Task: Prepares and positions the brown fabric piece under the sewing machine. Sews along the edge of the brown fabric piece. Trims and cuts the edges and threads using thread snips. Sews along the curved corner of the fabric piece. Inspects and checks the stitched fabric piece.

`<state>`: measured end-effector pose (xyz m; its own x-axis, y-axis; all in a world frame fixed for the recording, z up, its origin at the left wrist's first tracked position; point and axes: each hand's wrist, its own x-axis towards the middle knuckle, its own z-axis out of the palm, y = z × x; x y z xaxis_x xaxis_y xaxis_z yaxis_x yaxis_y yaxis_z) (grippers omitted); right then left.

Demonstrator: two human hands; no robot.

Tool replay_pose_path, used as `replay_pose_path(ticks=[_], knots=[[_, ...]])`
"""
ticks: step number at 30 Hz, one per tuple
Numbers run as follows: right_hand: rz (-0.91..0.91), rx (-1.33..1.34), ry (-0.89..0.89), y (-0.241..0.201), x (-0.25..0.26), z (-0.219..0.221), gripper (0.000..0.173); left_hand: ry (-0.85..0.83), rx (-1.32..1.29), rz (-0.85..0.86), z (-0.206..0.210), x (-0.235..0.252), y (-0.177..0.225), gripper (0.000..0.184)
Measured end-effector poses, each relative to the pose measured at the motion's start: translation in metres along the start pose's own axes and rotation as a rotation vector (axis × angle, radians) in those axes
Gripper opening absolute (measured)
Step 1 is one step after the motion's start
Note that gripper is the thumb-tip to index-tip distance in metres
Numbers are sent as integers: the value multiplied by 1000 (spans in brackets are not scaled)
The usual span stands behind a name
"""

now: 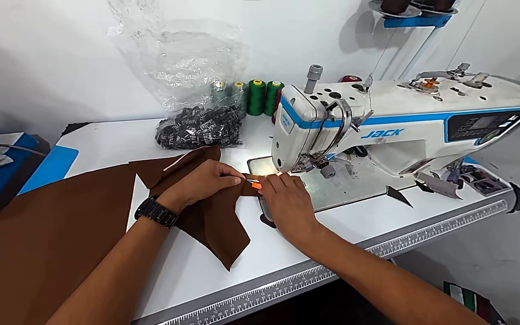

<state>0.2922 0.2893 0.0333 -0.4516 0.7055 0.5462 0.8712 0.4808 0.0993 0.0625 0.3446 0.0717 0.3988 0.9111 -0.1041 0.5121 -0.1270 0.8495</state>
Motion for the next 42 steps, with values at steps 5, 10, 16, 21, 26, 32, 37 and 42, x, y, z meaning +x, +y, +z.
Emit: replay_pose_path(ticks=[5, 10, 16, 21, 26, 32, 37, 42], knots=[[-10, -16, -7, -1, 0, 0, 25, 4, 5, 7, 0, 0, -1, 13], [-11, -20, 2, -3, 1, 1, 25, -1, 10, -5, 0, -1, 0, 13], [14, 12, 12, -2, -1, -3, 24, -20, -2, -22, -6, -2, -1, 14], [26, 2, 9, -3, -1, -6, 28, -56, -35, -47, -17, -3, -5, 16], [-24, -52, 15, -9, 4, -3, 27, -112, -45, -27, -19, -4, -6, 20], [-34, -79, 9, -11, 5, -2, 26, -131, -58, -7, -19, -4, -7, 22], [-50, -41, 5, -9, 5, -3, 25, -122, -34, -12, -19, -4, -6, 20], [-54, -48, -1, -8, 5, -2, 22, -134, -29, -16, -20, -3, -7, 20]])
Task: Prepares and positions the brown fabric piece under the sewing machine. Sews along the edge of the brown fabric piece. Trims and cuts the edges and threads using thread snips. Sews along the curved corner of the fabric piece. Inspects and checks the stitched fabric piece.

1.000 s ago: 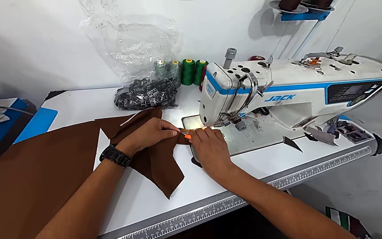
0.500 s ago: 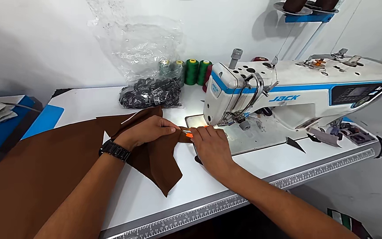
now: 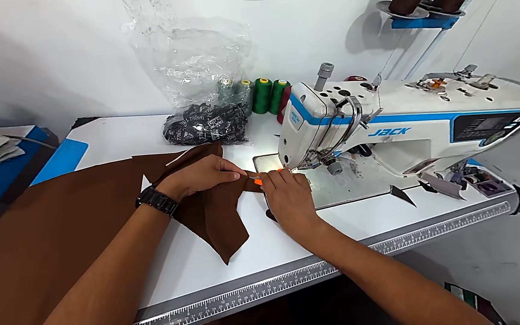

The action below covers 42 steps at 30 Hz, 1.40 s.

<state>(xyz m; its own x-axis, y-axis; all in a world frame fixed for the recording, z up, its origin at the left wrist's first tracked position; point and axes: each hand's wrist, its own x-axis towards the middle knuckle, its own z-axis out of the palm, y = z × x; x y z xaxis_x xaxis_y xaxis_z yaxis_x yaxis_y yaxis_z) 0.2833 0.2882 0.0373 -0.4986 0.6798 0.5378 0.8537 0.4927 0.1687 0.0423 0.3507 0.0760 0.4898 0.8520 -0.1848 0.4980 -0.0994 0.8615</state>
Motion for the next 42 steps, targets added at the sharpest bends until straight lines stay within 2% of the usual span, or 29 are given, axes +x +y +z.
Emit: replay_pose_path(ticks=[9, 29, 34, 42], knots=[[26, 21, 13, 2, -3, -2, 27, -7, -41, -26, -7, -3, -1, 22], [-16, 45, 28, 1, 4, 0, 22, -44, -65, -16, -11, -7, 1, 23], [20, 19, 36, -1, 0, -2, 26, -49, -76, -27, -19, -10, -3, 23], [-19, 36, 13, -2, 7, 1, 26, -45, -106, -27, -25, -12, -7, 24]])
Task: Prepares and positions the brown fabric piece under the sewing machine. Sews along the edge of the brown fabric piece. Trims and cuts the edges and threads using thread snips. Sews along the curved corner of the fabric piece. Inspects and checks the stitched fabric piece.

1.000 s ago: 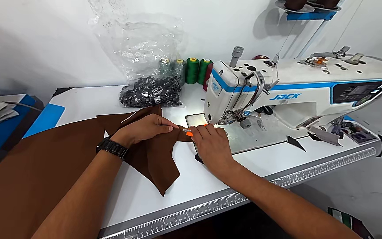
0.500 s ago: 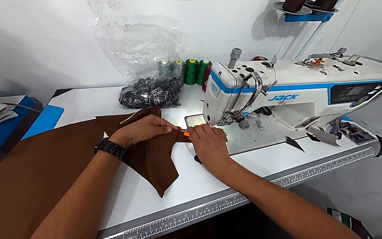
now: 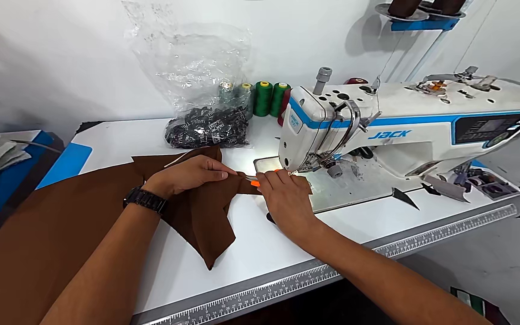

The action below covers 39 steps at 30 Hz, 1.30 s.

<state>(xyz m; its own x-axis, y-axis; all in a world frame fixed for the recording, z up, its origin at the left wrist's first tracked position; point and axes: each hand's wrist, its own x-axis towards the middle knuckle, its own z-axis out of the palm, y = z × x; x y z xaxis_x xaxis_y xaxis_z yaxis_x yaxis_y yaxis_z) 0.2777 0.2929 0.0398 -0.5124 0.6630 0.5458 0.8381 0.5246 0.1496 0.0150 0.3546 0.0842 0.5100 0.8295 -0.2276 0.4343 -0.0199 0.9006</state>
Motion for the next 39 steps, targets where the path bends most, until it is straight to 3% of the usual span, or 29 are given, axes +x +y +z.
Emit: replay_pose_path(ticks=[27, 34, 39], knots=[[-26, 37, 27, -2, 5, 0, 23, 3, 17, 56, -7, -3, -5, 24], [100, 132, 15, 6, -24, -14, 29, 44, -33, 24, -18, -5, -13, 18], [327, 224, -82, 62, -79, -38, 39, 224, -117, -21, -28, -15, -10, 21]])
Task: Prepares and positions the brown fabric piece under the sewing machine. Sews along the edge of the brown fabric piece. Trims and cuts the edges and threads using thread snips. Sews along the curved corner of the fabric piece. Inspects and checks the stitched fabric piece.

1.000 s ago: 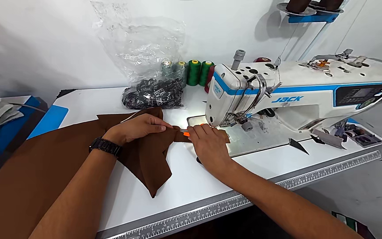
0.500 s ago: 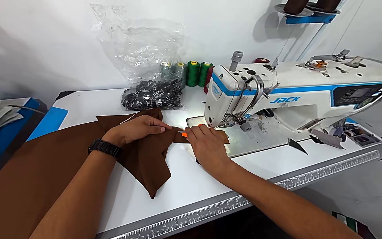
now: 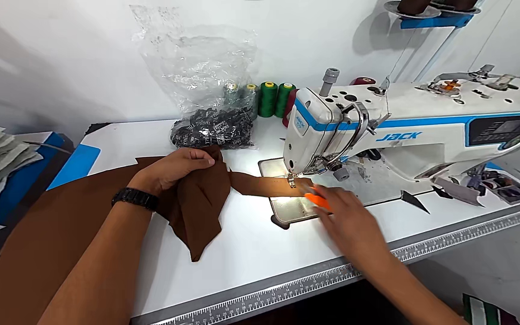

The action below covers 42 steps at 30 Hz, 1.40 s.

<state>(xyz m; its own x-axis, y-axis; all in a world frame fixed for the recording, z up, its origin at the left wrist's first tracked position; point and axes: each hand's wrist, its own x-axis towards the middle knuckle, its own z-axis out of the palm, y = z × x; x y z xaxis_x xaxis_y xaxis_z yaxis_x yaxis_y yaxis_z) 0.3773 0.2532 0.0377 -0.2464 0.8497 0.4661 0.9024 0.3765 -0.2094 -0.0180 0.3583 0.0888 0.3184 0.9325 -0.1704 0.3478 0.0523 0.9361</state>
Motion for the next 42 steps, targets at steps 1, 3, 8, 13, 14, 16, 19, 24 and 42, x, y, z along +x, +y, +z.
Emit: replay_pose_path(ticks=[1, 3, 8, 13, 14, 16, 19, 24, 42], knots=[[49, -16, 6, 20, -6, -8, 39, 41, -40, 14, -3, -1, 1, 22], [103, -64, 11, 61, -16, -17, 40, 115, -131, 20, -9, -5, 1, 25], [22, -193, 53, 107, -20, -15, 49, -30, -230, 133, -25, -13, -8, 25], [-119, 143, -84, 33, 5, 20, 44, -219, -36, 156, -21, -22, 2, 11], [-129, 167, -132, 17, 9, 26, 47, -217, -8, 137, -16, -26, 9, 13], [-117, 99, -182, -4, 12, 28, 54, -221, 25, 120, 1, -29, 25, 16], [-137, 9, -178, -14, -7, 19, 58, -218, 92, 118, 50, -49, 50, 17], [-223, 126, -48, -8, -29, 0, 35, -288, 279, 149, 119, -96, 53, 37], [-294, 242, -91, 5, -19, 13, 33, 819, 875, -525, 63, -148, -60, 83]])
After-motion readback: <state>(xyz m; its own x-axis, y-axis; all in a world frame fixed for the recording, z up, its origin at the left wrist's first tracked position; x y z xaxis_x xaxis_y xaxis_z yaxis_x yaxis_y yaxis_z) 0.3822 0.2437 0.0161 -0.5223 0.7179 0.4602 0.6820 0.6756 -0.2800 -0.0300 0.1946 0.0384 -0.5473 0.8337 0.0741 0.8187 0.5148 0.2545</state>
